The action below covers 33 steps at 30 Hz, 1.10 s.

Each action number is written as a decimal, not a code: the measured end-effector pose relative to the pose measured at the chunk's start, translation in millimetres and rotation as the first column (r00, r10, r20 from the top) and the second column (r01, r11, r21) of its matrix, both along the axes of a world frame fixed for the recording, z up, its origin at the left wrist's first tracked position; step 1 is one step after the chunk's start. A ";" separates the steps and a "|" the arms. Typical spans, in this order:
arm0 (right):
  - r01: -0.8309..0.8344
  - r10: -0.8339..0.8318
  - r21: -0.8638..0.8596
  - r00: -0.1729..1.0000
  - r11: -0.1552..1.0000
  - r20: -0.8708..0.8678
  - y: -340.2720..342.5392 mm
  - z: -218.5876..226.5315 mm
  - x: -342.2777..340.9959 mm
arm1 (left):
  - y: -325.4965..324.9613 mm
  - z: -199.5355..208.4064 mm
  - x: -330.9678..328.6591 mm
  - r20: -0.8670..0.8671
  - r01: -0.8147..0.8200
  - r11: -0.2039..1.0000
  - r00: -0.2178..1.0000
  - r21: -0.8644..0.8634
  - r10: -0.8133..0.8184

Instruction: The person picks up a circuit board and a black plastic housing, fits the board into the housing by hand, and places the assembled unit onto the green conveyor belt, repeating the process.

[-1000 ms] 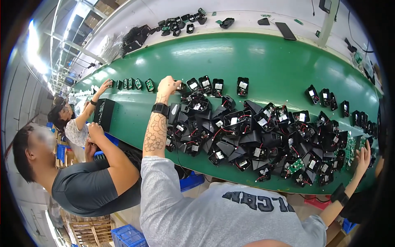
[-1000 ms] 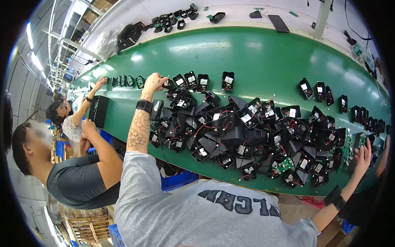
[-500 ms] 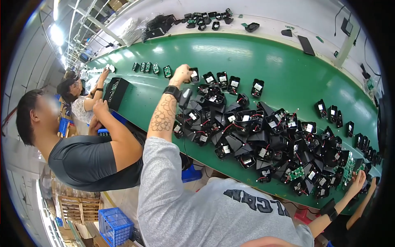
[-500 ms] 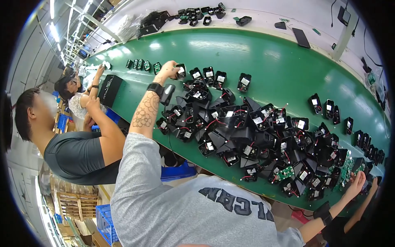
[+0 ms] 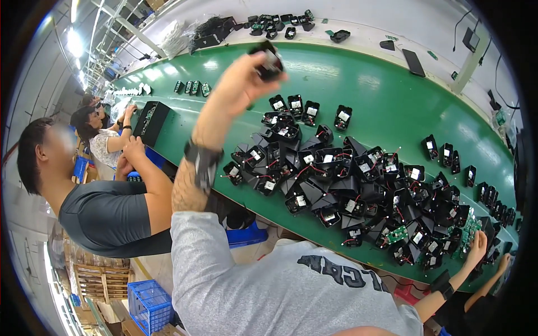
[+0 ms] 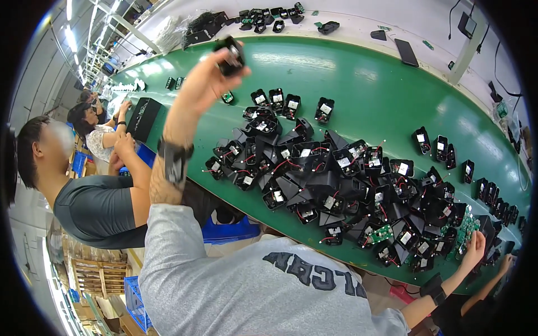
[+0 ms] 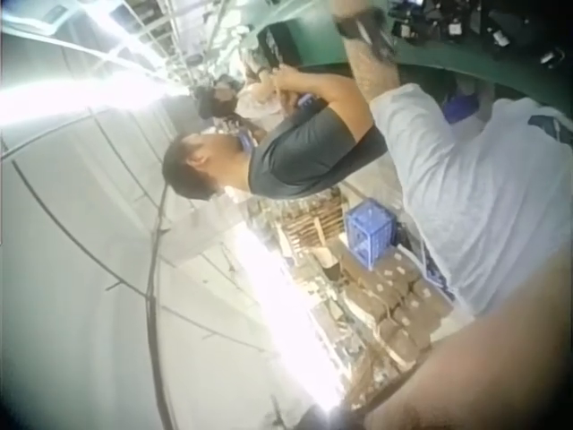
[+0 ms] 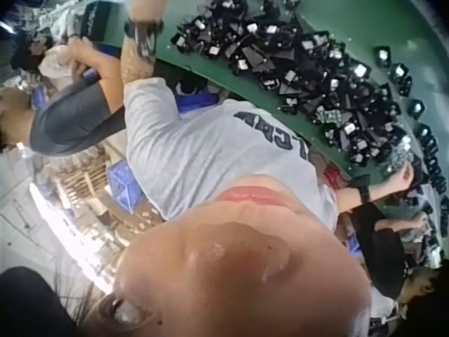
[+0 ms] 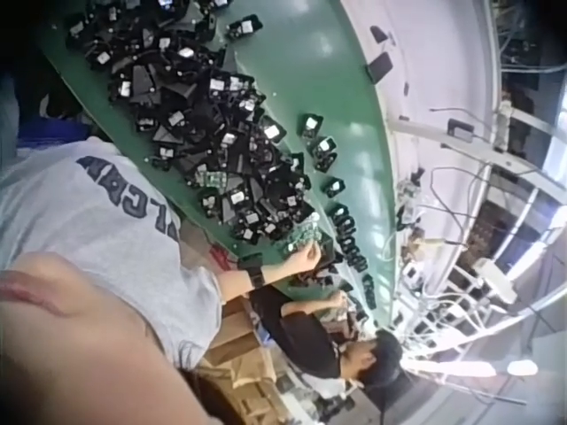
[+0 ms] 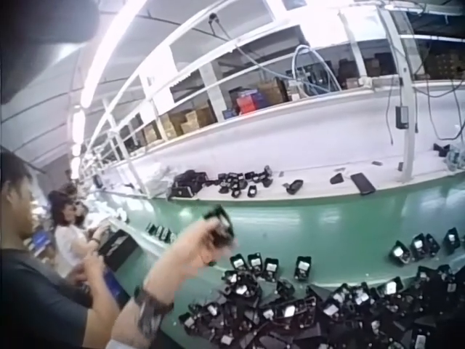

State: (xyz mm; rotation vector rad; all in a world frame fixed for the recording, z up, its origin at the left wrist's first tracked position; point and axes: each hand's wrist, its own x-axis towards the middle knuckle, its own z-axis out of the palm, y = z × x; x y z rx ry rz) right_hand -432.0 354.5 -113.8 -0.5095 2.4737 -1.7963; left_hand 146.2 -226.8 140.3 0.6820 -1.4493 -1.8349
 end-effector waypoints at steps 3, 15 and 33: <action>-0.176 0.161 0.187 0.982 0.967 0.096 12.1 11.1 -6.4 | 73.8 -20.3 -14.8 -0.073 0.199 0.940 0.980 0.278 -0.186; -0.008 0.025 0.150 0.993 0.989 -0.113 3.2 78.1 32.4 | 158.4 -94.2 -49.1 -0.037 0.107 0.987 0.994 0.122 -0.103; -0.267 0.746 -0.757 0.533 0.596 0.399 -259.6 123.1 310.9 | 189.5 -88.5 -103.3 -0.174 0.471 0.832 0.882 0.294 -0.438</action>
